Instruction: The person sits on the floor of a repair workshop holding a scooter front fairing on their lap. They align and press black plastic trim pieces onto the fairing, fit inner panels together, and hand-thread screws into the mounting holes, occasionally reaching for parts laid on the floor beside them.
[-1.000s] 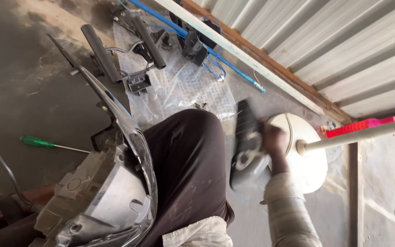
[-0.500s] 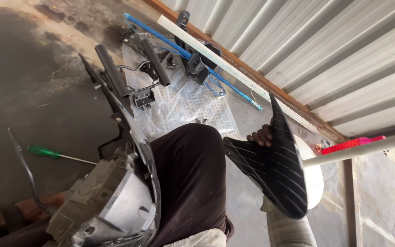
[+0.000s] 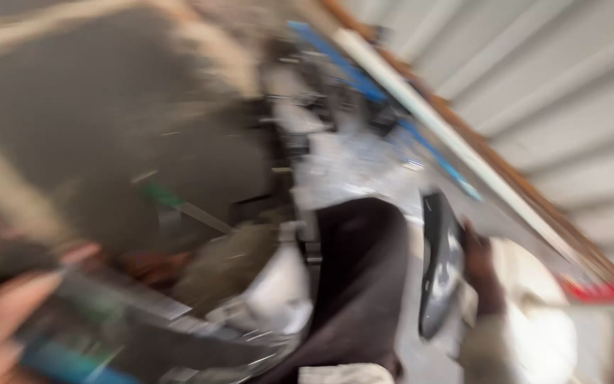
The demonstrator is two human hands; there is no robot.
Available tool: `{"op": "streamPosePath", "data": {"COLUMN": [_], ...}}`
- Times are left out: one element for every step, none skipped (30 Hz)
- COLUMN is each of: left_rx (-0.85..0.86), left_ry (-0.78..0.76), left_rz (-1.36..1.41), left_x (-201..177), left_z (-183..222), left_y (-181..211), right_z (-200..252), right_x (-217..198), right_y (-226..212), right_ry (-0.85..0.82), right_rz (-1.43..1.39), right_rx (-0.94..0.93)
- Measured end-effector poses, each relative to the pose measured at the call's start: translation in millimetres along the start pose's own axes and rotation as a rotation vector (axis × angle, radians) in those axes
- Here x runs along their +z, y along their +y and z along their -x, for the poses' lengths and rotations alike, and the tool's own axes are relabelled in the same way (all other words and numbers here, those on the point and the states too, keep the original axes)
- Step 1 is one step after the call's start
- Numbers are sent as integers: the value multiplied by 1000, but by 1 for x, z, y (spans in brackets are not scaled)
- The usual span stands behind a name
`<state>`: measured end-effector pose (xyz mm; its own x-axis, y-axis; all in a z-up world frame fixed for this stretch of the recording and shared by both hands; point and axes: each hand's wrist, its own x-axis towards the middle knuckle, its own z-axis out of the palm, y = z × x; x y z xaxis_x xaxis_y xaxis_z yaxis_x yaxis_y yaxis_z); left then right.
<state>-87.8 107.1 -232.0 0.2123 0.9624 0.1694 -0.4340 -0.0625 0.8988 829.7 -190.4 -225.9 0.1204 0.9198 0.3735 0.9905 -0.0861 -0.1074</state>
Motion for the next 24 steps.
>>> {"op": "streamPosePath", "data": {"left_rx": [17,36,59,140,211,222,228,224,224,233,242,240,259,274,270,276,282,283,306,333,338,364,390,402], "left_ry": [68,144,212,59,-97,-58,-88,-136,-114,-157,-199,-196,-202,-210,-210,-211,-211,-213,-224,-232,-230,-228,-226,-205], "left_rz": [-29,-59,-97,-132,-174,-189,-197,-189,-187,-194,-200,-195,-187,-176,-166,-166,-166,-161,-150,-145,-145,-172,-199,-208], "left_x": [120,239,231,224,215,215,216,221,219,218,218,216,214,214,214,213,213,214,214,212,213,212,210,211], "left_z": [-5,42,43,39,34,34,34,30,32,31,30,30,30,29,30,29,29,27,26,25,22,20,19,21], "left_y": [74,161,161,160,158,165,170,172,173,172,170,169,168,166,165,165,166,163,161,161,157,157,157,160], "right_z": [0,-5,-2,1,3,12,20,41,35,37,38,34,28,27,28,27,27,32,37,37,43,37,31,30], "right_x": [10,22,34,36,40,62,86,96,100,98,96,91,87,80,76,73,69,70,70,74,73,80,85,82], "right_y": [2,6,-8,-15,-17,-13,-5,8,6,6,7,-9,-24,-37,-43,-49,-56,-54,-53,-54,-46,-41,-36,-28], "right_ry": [-177,-374,-401,-456,-494,-497,-461,-428,-432,-454,-475,-477,-496,-516,-518,-540,-563,-561,-563,-563,-559,-534,-511,-508], "right_rz": [48,113,79,245,412,404,437,486,491,426,360,366,308,253,263,285,306,310,275,237,237,221,206,203], "right_rx": [412,808,736,637,531,488,504,542,521,574,628,627,699,775,779,750,721,724,678,626,622,603,584,558]}}
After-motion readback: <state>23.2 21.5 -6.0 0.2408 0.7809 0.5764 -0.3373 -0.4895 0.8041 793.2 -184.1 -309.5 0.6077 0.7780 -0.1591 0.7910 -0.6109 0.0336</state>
